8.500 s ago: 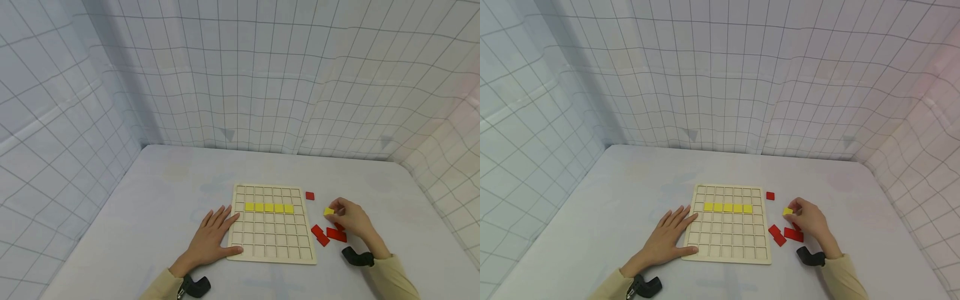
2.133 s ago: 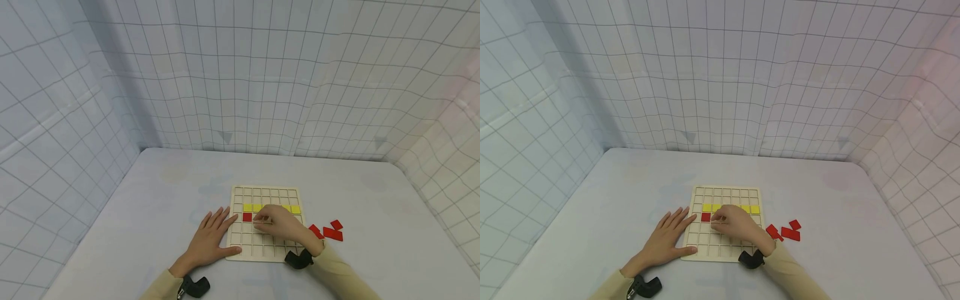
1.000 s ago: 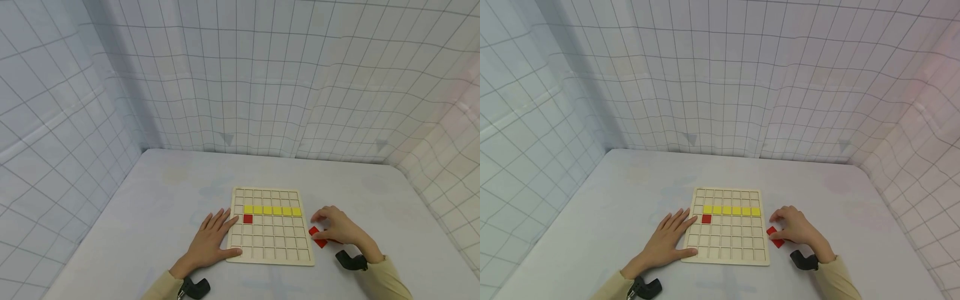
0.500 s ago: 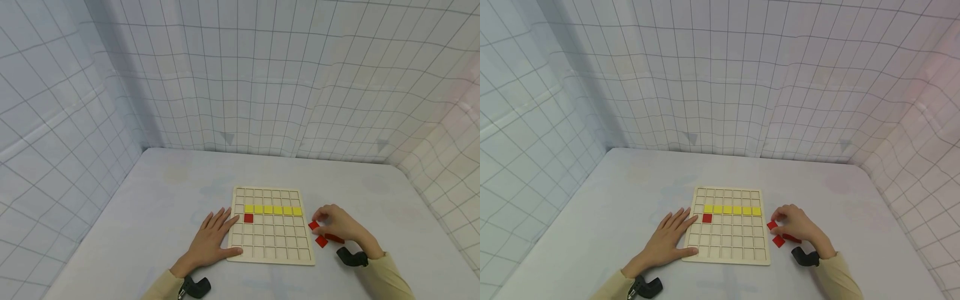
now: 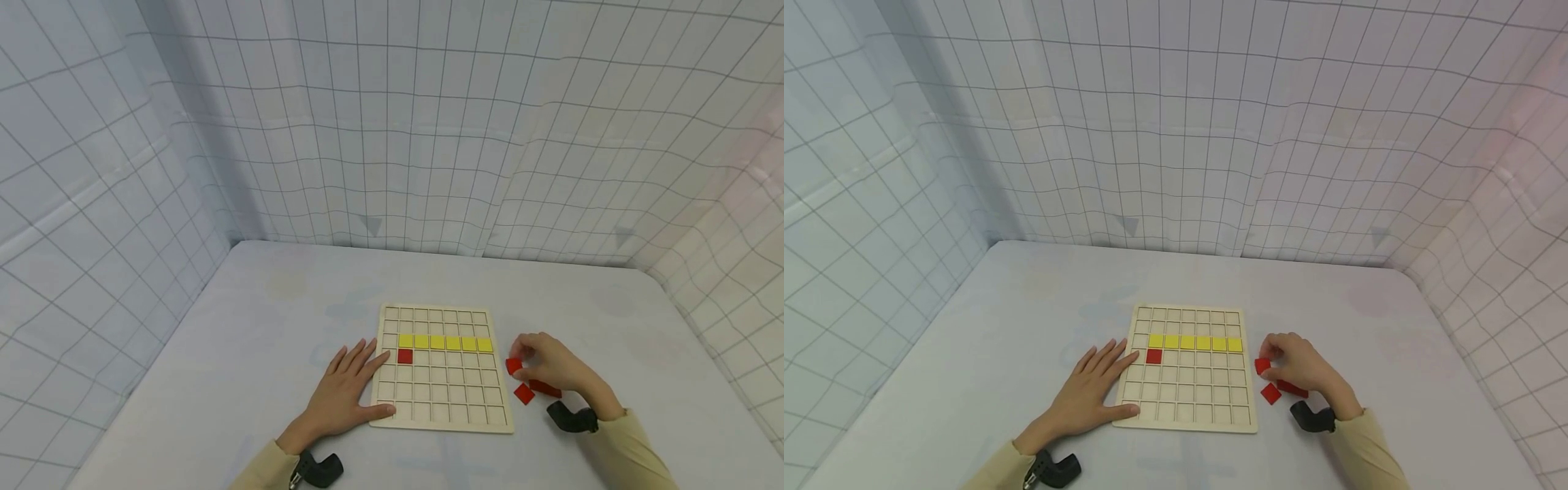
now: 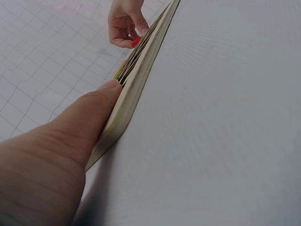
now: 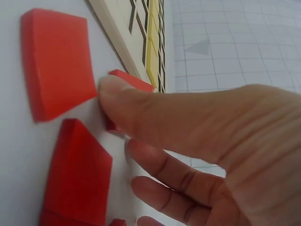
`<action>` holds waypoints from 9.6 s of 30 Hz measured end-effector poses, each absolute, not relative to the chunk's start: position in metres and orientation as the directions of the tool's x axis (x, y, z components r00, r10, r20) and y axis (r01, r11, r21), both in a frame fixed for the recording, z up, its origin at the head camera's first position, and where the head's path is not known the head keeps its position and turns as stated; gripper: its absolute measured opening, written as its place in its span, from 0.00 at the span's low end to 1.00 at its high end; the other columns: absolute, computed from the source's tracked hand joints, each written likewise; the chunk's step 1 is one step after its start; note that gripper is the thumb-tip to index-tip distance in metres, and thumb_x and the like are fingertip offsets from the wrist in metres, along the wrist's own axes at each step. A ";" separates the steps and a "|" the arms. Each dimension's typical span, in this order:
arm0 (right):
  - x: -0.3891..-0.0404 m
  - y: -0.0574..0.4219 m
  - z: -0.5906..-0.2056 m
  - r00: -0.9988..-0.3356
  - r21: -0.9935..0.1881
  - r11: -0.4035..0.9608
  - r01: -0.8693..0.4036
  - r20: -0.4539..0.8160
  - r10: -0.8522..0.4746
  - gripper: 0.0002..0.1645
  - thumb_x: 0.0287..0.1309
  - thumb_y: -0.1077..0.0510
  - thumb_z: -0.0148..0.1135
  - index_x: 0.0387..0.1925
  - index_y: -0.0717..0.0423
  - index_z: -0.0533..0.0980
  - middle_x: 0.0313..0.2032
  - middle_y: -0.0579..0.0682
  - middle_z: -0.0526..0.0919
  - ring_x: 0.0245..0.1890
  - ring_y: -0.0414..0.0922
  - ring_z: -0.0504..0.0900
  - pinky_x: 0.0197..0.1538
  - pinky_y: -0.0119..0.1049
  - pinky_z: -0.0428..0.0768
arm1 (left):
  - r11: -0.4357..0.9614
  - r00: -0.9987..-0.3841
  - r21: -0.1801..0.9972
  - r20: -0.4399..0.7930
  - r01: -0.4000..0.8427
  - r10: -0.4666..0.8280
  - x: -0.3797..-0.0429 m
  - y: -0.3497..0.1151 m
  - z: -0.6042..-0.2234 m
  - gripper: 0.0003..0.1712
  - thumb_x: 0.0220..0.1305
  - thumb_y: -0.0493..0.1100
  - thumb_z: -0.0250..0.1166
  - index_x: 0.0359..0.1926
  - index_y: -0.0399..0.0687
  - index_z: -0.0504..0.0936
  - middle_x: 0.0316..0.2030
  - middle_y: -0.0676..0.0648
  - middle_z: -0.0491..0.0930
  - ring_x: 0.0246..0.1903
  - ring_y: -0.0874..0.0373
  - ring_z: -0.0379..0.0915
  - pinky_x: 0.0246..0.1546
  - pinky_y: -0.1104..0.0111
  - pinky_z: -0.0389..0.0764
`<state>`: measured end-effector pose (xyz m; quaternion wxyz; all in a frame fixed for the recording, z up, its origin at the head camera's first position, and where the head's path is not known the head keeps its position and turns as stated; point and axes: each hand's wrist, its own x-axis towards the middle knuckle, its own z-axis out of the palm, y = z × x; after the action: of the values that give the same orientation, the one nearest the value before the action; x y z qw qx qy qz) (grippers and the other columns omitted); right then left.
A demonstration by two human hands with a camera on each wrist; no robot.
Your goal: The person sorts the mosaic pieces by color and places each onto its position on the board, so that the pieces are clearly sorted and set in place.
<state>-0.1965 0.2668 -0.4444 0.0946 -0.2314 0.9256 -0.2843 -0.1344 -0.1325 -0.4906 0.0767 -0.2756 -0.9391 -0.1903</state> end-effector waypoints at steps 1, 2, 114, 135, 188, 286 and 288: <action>-0.196 0.267 -0.445 -0.878 -0.571 0.732 -0.372 -0.039 -0.476 0.14 0.47 0.61 0.73 0.31 0.47 0.75 0.30 0.39 0.75 0.37 0.45 0.71 0.43 0.43 0.74 | 0.776 -0.837 0.315 0.248 0.546 0.488 -0.134 -0.133 -0.491 0.51 0.55 0.76 0.53 0.72 0.52 0.61 0.72 0.44 0.51 0.71 0.48 0.41 0.67 0.50 0.42; -0.196 0.266 -0.446 -0.882 -0.573 0.733 -0.368 -0.035 -0.470 0.14 0.47 0.62 0.73 0.30 0.47 0.74 0.29 0.40 0.75 0.37 0.45 0.71 0.42 0.43 0.74 | 0.777 -0.838 0.317 0.245 0.544 0.487 -0.134 -0.133 -0.491 0.51 0.55 0.76 0.53 0.72 0.52 0.60 0.72 0.44 0.51 0.71 0.48 0.41 0.67 0.50 0.42; -0.191 0.161 -0.447 -0.763 -0.659 0.509 -0.553 0.156 -0.628 0.04 0.58 0.53 0.66 0.35 0.47 0.82 0.32 0.34 0.79 0.32 0.35 0.76 0.35 0.32 0.78 | 0.770 -0.842 0.341 0.236 0.540 0.486 -0.135 -0.131 -0.491 0.51 0.55 0.75 0.54 0.72 0.53 0.59 0.72 0.45 0.50 0.71 0.49 0.40 0.67 0.51 0.39; -0.176 0.270 -0.438 -0.851 -0.619 0.682 -0.388 -0.043 -0.523 0.20 0.43 0.46 0.76 0.38 0.48 0.81 0.38 0.40 0.78 0.38 0.45 0.71 0.42 0.39 0.73 | 0.769 -0.840 0.339 0.229 0.543 0.492 -0.135 -0.134 -0.490 0.51 0.56 0.76 0.53 0.73 0.52 0.58 0.72 0.44 0.49 0.71 0.49 0.39 0.68 0.51 0.39; -0.177 0.277 -0.437 -0.873 -0.547 0.743 -0.386 -0.043 -0.486 0.15 0.43 0.63 0.75 0.32 0.53 0.77 0.31 0.41 0.75 0.33 0.42 0.72 0.36 0.35 0.75 | 0.772 -0.846 0.347 0.221 0.533 0.485 -0.134 -0.133 -0.490 0.51 0.56 0.75 0.54 0.73 0.54 0.58 0.73 0.46 0.49 0.71 0.50 0.38 0.68 0.53 0.38; -0.199 0.150 -0.453 -0.857 -0.499 0.701 -0.509 0.219 -0.466 0.03 0.51 0.56 0.72 0.27 0.45 0.83 0.23 0.32 0.75 0.23 0.35 0.68 0.26 0.29 0.70 | 0.764 -0.835 0.338 0.259 0.549 0.486 -0.135 -0.133 -0.492 0.50 0.56 0.75 0.54 0.72 0.53 0.60 0.72 0.45 0.51 0.71 0.49 0.41 0.67 0.51 0.41; -0.199 0.149 -0.453 -0.854 -0.487 0.705 -0.516 0.225 -0.469 0.03 0.52 0.56 0.72 0.27 0.45 0.83 0.23 0.33 0.74 0.22 0.35 0.67 0.25 0.29 0.69 | 0.768 -0.839 0.338 0.251 0.544 0.484 -0.135 -0.133 -0.492 0.51 0.55 0.75 0.54 0.72 0.53 0.60 0.72 0.46 0.50 0.71 0.50 0.40 0.67 0.52 0.40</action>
<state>-0.1993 0.1494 -0.4534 -0.0422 -0.2670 0.9223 -0.2761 -0.1348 -0.1331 -0.4917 0.0746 -0.2741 -0.9373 -0.2020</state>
